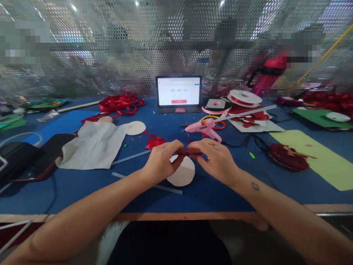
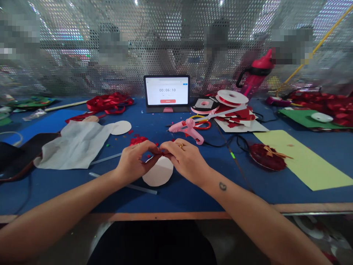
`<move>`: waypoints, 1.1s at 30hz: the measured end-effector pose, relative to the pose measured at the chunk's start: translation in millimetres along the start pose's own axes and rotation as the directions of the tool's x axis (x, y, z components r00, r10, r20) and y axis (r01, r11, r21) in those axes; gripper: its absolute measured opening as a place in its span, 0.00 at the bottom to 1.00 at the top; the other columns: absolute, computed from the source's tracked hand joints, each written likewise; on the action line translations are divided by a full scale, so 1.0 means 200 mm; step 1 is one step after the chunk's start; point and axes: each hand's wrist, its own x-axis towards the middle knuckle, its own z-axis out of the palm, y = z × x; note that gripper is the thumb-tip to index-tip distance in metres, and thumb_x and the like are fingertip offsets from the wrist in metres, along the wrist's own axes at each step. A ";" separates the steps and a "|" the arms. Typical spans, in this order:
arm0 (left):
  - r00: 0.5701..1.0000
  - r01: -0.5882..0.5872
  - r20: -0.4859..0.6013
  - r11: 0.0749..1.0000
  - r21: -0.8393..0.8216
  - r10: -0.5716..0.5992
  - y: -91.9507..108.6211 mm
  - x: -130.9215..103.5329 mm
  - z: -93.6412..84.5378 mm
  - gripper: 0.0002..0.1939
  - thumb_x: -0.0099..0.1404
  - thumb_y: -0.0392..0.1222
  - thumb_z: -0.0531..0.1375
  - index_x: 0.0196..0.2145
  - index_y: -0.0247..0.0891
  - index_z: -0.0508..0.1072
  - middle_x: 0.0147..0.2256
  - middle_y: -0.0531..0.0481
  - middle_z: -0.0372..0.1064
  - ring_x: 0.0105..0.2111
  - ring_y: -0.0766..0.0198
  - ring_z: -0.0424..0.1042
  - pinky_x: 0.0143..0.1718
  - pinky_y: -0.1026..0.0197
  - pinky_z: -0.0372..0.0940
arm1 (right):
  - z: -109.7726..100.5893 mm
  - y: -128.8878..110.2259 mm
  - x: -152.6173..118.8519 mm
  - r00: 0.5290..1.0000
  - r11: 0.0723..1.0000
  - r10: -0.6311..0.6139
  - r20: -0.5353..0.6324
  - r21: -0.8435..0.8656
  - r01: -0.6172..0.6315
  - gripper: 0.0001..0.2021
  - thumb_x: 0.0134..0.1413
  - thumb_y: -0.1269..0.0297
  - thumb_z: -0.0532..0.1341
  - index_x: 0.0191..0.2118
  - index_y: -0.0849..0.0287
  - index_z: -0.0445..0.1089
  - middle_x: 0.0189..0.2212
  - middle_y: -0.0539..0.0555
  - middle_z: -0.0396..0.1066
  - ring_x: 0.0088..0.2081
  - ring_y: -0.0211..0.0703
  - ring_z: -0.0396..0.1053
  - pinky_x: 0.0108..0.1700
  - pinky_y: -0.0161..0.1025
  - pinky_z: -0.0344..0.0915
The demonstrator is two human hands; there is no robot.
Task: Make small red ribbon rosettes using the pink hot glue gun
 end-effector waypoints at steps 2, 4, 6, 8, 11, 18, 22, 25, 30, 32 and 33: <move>1.000 0.018 0.003 1.000 -0.013 -0.018 0.00 0.00 0.00 0.06 0.55 0.29 0.58 0.30 0.38 0.66 0.26 0.56 0.71 0.27 0.70 0.72 0.28 0.70 0.64 | 0.00 0.00 0.00 1.000 1.000 0.002 0.004 0.006 -0.002 0.12 0.52 0.76 0.53 0.40 0.54 0.65 0.30 0.50 0.73 0.33 0.39 0.70 0.35 0.35 0.66; 1.000 0.023 -0.001 1.000 -0.019 -0.023 0.00 0.00 0.00 0.06 0.54 0.29 0.58 0.30 0.38 0.66 0.26 0.56 0.71 0.27 0.70 0.72 0.28 0.70 0.64 | 0.00 0.00 0.00 1.000 1.000 0.009 0.012 0.018 -0.009 0.12 0.52 0.76 0.53 0.41 0.54 0.65 0.31 0.50 0.74 0.34 0.39 0.70 0.36 0.36 0.66; 1.000 0.023 -0.006 0.999 -0.025 -0.023 0.00 0.00 0.00 0.07 0.54 0.29 0.58 0.30 0.38 0.66 0.26 0.56 0.71 0.27 0.70 0.72 0.28 0.71 0.64 | 0.00 0.01 0.00 0.999 0.999 0.022 0.026 0.037 -0.023 0.12 0.52 0.76 0.53 0.41 0.54 0.65 0.32 0.50 0.74 0.34 0.39 0.70 0.37 0.36 0.67; 1.000 0.023 -0.008 0.999 -0.034 -0.023 0.00 0.00 0.00 0.07 0.54 0.29 0.59 0.31 0.38 0.66 0.27 0.56 0.71 0.27 0.70 0.72 0.28 0.71 0.64 | 0.00 0.01 0.00 0.999 0.998 0.036 0.033 0.059 -0.038 0.13 0.51 0.76 0.54 0.41 0.55 0.64 0.32 0.50 0.73 0.34 0.39 0.70 0.36 0.36 0.67; 0.999 0.034 -0.003 0.998 -0.050 -0.034 0.00 0.00 0.00 0.08 0.54 0.29 0.59 0.31 0.37 0.66 0.27 0.56 0.72 0.27 0.71 0.72 0.29 0.71 0.64 | -0.01 0.00 0.00 0.998 0.995 0.052 0.039 0.083 -0.055 0.13 0.50 0.77 0.55 0.41 0.56 0.64 0.30 0.50 0.73 0.33 0.38 0.70 0.36 0.35 0.67; 0.998 0.065 0.003 0.996 -0.068 -0.065 0.01 0.00 0.00 0.06 0.55 0.30 0.59 0.30 0.38 0.66 0.27 0.56 0.72 0.27 0.70 0.73 0.28 0.71 0.65 | -0.01 -0.01 0.00 0.998 0.996 0.049 0.028 0.070 -0.051 0.13 0.49 0.77 0.55 0.41 0.55 0.64 0.30 0.49 0.73 0.31 0.38 0.70 0.35 0.35 0.66; 0.999 0.041 0.009 0.997 -0.060 -0.040 0.00 0.00 0.00 0.08 0.54 0.28 0.59 0.31 0.37 0.66 0.27 0.56 0.72 0.27 0.70 0.72 0.28 0.71 0.64 | 0.00 -0.01 0.00 0.999 0.999 0.027 0.031 0.042 -0.028 0.14 0.49 0.78 0.55 0.40 0.55 0.63 0.31 0.50 0.73 0.32 0.39 0.70 0.35 0.35 0.66; 1.000 0.010 0.004 0.998 -0.055 -0.010 0.00 0.00 0.00 0.09 0.53 0.27 0.59 0.31 0.37 0.66 0.27 0.56 0.71 0.27 0.71 0.72 0.28 0.72 0.64 | 0.01 -0.01 0.00 0.999 1.000 0.009 0.031 0.026 -0.010 0.14 0.49 0.78 0.54 0.41 0.55 0.63 0.31 0.50 0.72 0.34 0.39 0.69 0.35 0.35 0.66; 1.000 -0.010 -0.010 1.000 -0.023 0.010 0.00 0.00 0.00 0.09 0.53 0.28 0.58 0.31 0.37 0.64 0.26 0.56 0.70 0.26 0.71 0.71 0.27 0.72 0.63 | 0.01 -0.01 -0.01 1.000 1.000 0.005 0.016 0.029 -0.006 0.10 0.48 0.78 0.55 0.36 0.57 0.62 0.29 0.50 0.71 0.31 0.37 0.67 0.32 0.34 0.65; 1.000 -0.025 0.003 1.000 -0.011 0.025 0.00 0.00 0.00 0.09 0.54 0.28 0.58 0.31 0.37 0.63 0.26 0.56 0.70 0.26 0.71 0.71 0.26 0.72 0.62 | 0.01 -0.02 0.00 1.000 1.000 -0.011 0.013 0.000 0.011 0.09 0.50 0.77 0.54 0.35 0.57 0.61 0.27 0.50 0.70 0.30 0.38 0.67 0.31 0.33 0.64; 0.999 -0.034 0.010 0.999 -0.007 0.034 0.00 0.00 0.00 0.09 0.54 0.28 0.57 0.31 0.37 0.63 0.26 0.56 0.70 0.26 0.71 0.71 0.26 0.72 0.62 | 0.02 -0.02 0.00 1.000 1.000 -0.020 0.011 -0.020 0.021 0.08 0.51 0.77 0.53 0.35 0.57 0.61 0.27 0.51 0.71 0.30 0.38 0.67 0.30 0.33 0.64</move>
